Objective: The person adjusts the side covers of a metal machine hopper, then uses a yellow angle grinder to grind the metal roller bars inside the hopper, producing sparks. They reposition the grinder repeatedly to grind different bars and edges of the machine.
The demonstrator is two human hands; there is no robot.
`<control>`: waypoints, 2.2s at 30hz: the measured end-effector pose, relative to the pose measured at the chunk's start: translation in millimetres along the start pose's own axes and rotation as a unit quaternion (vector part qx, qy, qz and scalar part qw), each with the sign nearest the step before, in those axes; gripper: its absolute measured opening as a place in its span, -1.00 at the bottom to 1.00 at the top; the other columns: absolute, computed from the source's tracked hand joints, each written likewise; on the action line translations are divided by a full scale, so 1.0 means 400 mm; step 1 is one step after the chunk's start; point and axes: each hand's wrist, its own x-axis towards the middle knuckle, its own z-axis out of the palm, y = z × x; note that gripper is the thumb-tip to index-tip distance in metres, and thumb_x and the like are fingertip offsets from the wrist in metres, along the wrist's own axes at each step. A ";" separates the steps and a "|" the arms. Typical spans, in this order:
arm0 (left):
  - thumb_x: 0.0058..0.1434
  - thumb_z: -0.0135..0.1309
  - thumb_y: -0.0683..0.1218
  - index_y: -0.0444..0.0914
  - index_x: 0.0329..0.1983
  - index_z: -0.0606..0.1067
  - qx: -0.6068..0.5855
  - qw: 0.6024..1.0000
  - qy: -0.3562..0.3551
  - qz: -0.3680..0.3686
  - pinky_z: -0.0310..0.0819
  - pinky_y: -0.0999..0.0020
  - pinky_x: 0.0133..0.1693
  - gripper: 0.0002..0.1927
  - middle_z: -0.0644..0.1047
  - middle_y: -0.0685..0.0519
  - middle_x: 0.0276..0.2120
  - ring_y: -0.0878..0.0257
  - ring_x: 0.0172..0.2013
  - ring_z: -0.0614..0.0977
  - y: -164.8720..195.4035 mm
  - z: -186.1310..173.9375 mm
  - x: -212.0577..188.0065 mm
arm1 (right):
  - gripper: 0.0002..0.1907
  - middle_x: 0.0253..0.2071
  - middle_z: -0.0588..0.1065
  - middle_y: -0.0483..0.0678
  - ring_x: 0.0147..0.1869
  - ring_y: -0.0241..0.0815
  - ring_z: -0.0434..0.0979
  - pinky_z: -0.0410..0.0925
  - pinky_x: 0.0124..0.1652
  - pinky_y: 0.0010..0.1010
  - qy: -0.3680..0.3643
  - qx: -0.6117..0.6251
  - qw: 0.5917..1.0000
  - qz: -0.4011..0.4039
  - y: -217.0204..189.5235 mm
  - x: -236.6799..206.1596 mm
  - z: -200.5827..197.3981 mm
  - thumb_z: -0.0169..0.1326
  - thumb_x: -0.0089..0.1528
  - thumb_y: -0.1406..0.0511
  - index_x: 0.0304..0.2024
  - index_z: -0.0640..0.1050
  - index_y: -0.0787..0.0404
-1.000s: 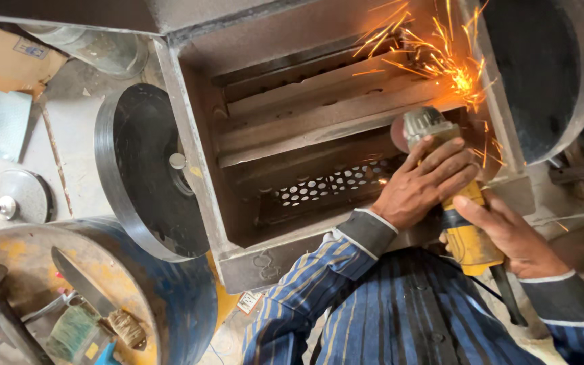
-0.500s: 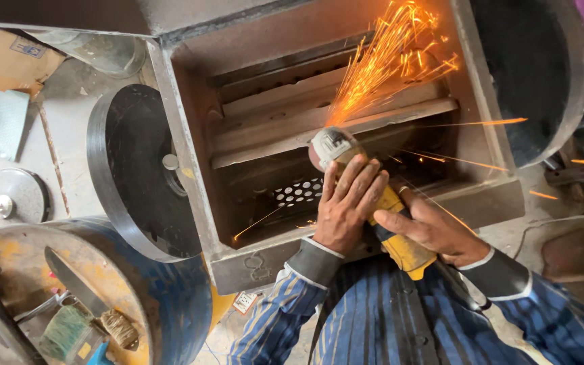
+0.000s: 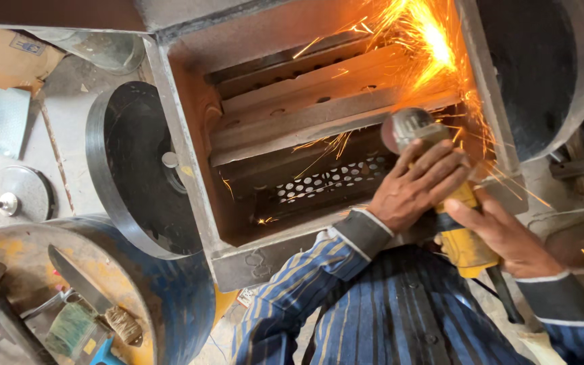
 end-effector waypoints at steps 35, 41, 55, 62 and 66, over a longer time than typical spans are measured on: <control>0.38 -0.09 -0.08 -0.13 0.47 0.29 0.014 0.999 0.003 -0.045 -0.03 -0.09 0.56 -0.44 0.30 0.01 0.47 0.07 0.52 0.23 -0.011 -0.056 -0.045 | -0.21 -0.02 0.47 -0.03 -0.20 -0.22 0.57 0.49 -0.30 -0.30 -0.046 -0.064 0.996 0.030 -0.038 0.031 0.063 0.12 0.17 0.09 0.40 0.25 0.18; 0.35 -0.06 -0.08 -0.16 0.44 0.35 0.015 0.991 0.030 -0.126 -0.02 -0.09 0.53 -0.44 0.33 0.02 0.44 0.09 0.51 0.25 -0.017 -0.132 -0.117 | -0.15 0.04 0.45 -0.03 -0.12 -0.25 0.56 0.49 -0.23 -0.38 -0.144 -0.043 0.989 0.004 -0.048 0.068 0.141 0.17 0.16 0.10 0.43 0.19 0.17; 0.28 -0.08 -0.01 -0.18 0.47 0.24 -0.022 0.999 -0.025 -0.040 -0.03 -0.16 0.51 -0.34 0.27 -0.05 0.46 0.02 0.51 0.21 0.003 -0.079 -0.044 | -0.18 0.07 0.44 -0.08 -0.09 -0.33 0.53 0.45 -0.21 -0.40 -0.040 -0.073 0.996 0.035 -0.035 0.020 0.049 0.13 0.18 0.10 0.47 0.23 0.11; 0.40 -0.09 -0.05 -0.10 0.49 0.27 -0.010 1.000 -0.003 -0.017 -0.03 -0.10 0.59 -0.44 0.30 0.03 0.46 0.08 0.55 0.21 -0.005 -0.044 0.010 | -0.17 0.01 0.52 -0.10 -0.14 -0.29 0.60 0.50 -0.29 -0.33 0.010 -0.028 0.997 0.069 -0.057 0.001 0.017 0.13 0.15 0.07 0.46 0.27 0.10; 0.35 -0.08 -0.07 -0.10 0.43 0.32 -0.011 0.999 0.010 -0.046 -0.01 -0.08 0.56 -0.46 0.32 0.02 0.44 0.08 0.52 0.24 -0.020 -0.071 0.003 | -0.19 -0.05 0.51 -0.01 -0.22 -0.20 0.62 0.50 -0.32 -0.32 -0.024 -0.046 0.995 0.080 -0.087 0.022 0.046 0.15 0.15 0.04 0.40 0.31 0.19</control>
